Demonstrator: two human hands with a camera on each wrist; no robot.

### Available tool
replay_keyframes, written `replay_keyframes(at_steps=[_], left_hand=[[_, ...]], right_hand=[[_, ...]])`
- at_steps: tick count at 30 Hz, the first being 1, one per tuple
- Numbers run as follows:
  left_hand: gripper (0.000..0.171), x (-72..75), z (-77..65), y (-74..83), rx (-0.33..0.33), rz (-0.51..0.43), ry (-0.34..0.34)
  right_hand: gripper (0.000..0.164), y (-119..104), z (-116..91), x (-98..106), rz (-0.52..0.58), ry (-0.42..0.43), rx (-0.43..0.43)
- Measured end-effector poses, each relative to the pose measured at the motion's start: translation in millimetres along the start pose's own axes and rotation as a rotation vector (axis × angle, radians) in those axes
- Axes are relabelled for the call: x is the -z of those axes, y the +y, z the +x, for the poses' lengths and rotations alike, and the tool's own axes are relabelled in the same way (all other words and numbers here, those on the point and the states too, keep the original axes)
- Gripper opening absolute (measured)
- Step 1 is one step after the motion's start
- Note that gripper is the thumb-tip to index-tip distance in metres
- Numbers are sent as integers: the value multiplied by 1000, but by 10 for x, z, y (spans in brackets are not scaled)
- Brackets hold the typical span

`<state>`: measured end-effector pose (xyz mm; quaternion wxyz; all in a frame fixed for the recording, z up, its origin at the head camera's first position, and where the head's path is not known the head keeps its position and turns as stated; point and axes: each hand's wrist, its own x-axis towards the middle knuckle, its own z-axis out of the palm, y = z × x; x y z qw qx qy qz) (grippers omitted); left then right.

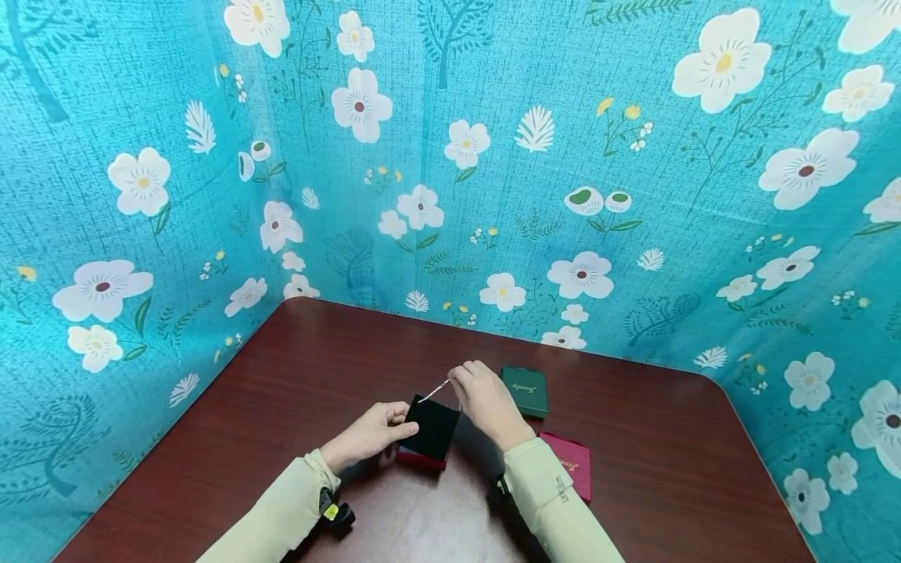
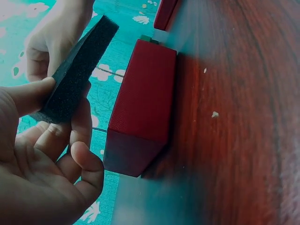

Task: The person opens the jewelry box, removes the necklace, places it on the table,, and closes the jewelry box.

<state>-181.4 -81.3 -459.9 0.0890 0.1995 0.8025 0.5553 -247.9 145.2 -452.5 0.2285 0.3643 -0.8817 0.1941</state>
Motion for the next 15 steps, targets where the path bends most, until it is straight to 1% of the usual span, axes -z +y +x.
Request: replay_keyframes(at_steps=[4,6,9,11,15], left_hand=[[23,7,-5,24,-3,-13,-33],[21,-17,25,-68,3,-12,-42],[22,-50,78,-231,12,-6,-47],[18,-66,111,-329,10,-13,-51],[10,-58,122,-338,-9,-35,-71]], right_hand=[[14,10,3,-8,-3,-2,-3],[13,16,4,-13,1,-1,-3],[13,13,19,-14,12,7,-9],[14,4,32,-11,17,14,-16],[13,-20,60,-18,31,43,-32]])
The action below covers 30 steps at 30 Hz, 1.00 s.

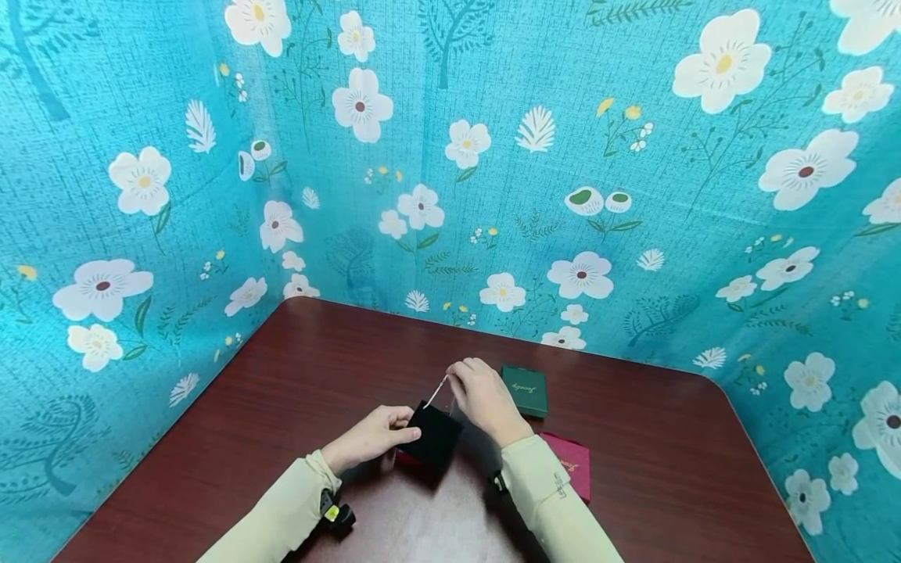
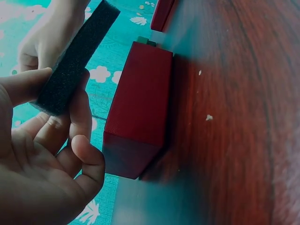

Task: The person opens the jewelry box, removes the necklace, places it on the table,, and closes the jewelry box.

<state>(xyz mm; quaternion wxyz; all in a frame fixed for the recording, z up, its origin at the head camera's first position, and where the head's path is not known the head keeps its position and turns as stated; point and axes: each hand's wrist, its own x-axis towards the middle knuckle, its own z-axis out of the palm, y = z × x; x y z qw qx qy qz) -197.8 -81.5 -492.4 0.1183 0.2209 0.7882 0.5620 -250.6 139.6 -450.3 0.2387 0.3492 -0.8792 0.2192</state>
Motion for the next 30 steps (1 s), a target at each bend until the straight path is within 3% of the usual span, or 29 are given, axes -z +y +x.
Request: replay_keyframes(at_steps=[9,14,21,24,30], left_hand=[[8,-9,7,-11,10,4,-35],[15,-17,-6,8,-5,8,-48],[16,18,-115,316,-18,26,-75],[19,34,-129,361,-24,30,-94],[18,28,-50,147,-85,38,-141]], right_hand=[[7,-34,32,-39,26,32,-63],[5,-34,51,-53,33,35,-91],[4,-39,66,-49,33,28,-151],[5,-37,70,-59,27,20,-176],[5,-6,59,-87,28,13,-209]])
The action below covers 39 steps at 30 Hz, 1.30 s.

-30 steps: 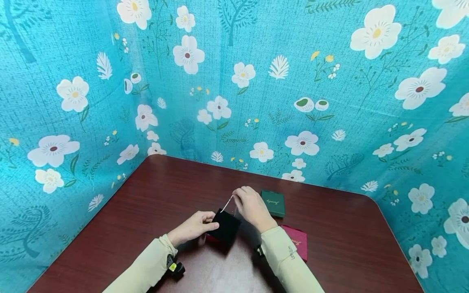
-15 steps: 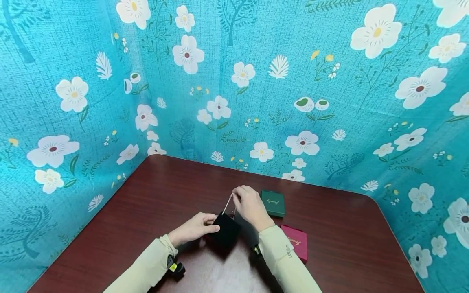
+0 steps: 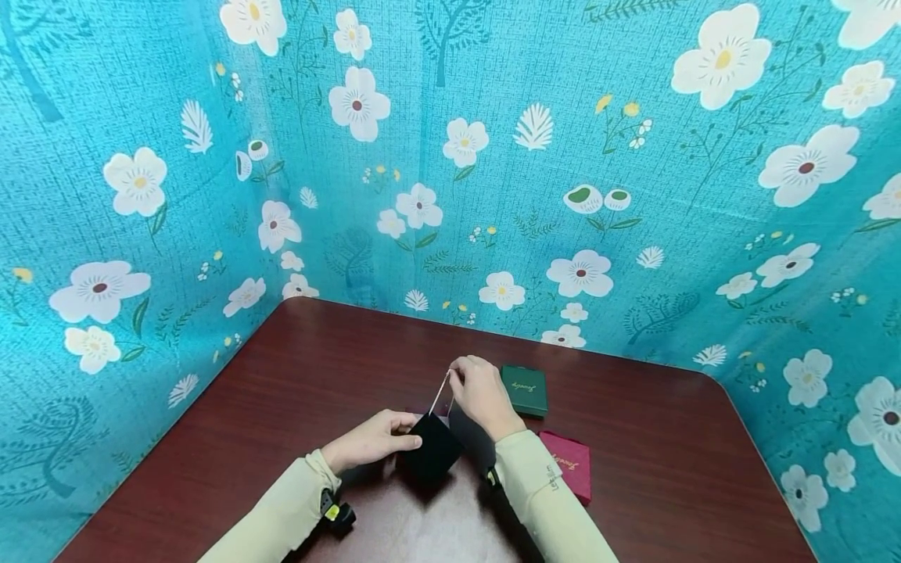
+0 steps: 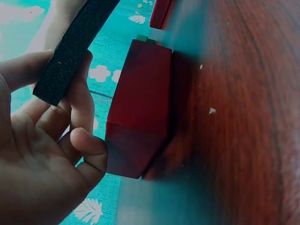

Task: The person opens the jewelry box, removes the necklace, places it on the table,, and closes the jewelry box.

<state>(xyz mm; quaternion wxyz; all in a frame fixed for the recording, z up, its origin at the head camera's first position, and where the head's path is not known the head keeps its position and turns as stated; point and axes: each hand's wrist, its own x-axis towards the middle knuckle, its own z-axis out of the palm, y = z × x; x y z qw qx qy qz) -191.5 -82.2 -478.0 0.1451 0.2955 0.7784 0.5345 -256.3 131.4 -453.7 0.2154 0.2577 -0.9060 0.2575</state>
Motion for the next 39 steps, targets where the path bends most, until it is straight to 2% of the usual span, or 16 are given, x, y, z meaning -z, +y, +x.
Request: replay_keyframes(at_steps=[2,5,15,18,22,25,29,39], left_hand=[[15,-4,23,-93,-10,8,-19],[14,2,34,-146,-18,-1,-27],[7,8,20,-137,32,-28,29],[11,4,13,-97,42,-11,52],[12,27,-34,93,35,4,72],[11,28,-25,56,33,14,79],[14,13,31,-146,47,34,78],[10,15,21,-181,52,42,67]], right_hand=[[5,16,-6,-7,2,-2,-13],[7,31,-19,-9,7,-4,-28],[6,86,-27,32,4,14,-42],[6,89,-19,57,1,21,-36],[6,111,-6,78,-10,40,-25],[6,143,-1,81,-15,54,-27],[6,161,-3,88,-7,57,-47],[7,194,-7,131,-25,64,-76]])
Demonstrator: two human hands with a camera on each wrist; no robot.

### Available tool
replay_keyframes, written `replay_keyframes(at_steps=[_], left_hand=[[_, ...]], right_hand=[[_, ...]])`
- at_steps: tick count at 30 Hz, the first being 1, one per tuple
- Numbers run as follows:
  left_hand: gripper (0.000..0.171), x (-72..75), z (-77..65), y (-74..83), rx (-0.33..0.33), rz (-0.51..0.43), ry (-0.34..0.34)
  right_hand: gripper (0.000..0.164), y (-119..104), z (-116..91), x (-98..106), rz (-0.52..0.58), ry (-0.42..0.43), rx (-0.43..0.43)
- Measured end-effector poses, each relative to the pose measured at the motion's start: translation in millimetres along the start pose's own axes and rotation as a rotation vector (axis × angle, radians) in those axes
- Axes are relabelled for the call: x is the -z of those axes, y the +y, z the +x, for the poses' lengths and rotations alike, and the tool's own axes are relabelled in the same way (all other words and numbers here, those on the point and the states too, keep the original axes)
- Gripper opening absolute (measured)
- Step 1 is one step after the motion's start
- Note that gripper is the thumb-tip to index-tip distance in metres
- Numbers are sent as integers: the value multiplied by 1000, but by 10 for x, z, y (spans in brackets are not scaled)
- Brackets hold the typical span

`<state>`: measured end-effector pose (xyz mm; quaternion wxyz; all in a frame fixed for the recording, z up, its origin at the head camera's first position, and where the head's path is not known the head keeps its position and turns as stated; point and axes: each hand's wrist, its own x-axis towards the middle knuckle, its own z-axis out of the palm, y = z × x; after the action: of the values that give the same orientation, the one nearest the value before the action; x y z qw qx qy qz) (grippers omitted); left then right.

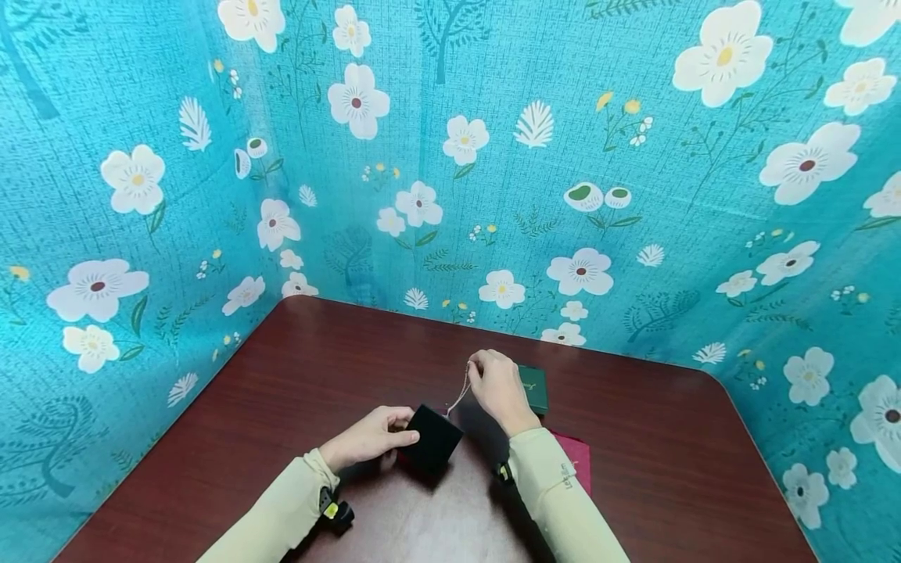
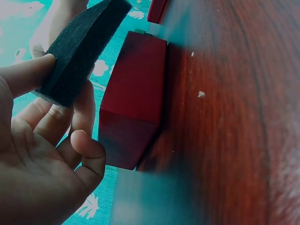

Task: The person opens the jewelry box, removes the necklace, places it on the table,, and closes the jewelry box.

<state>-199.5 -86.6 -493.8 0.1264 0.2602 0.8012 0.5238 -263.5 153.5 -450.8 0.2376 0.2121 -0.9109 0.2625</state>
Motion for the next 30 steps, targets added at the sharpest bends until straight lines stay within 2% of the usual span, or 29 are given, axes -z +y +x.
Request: replay_keyframes(at_steps=[7,13,17,24,30], left_hand=[[12,2,4,-11,19,-19,14],[11,8,-6,5,31,-57,24],[14,6,-8,4,26,-45,36],[33,19,-5,-4,49,0,65],[33,26,-12,-45,44,-5,104]], right_hand=[[7,-6,28,82,-6,-13,-5],[6,-90,72,203,-21,-5,35],[6,-159,101,284,-25,8,71],[6,-241,137,423,-17,40,123],[6,-325,194,546,13,54,176]])
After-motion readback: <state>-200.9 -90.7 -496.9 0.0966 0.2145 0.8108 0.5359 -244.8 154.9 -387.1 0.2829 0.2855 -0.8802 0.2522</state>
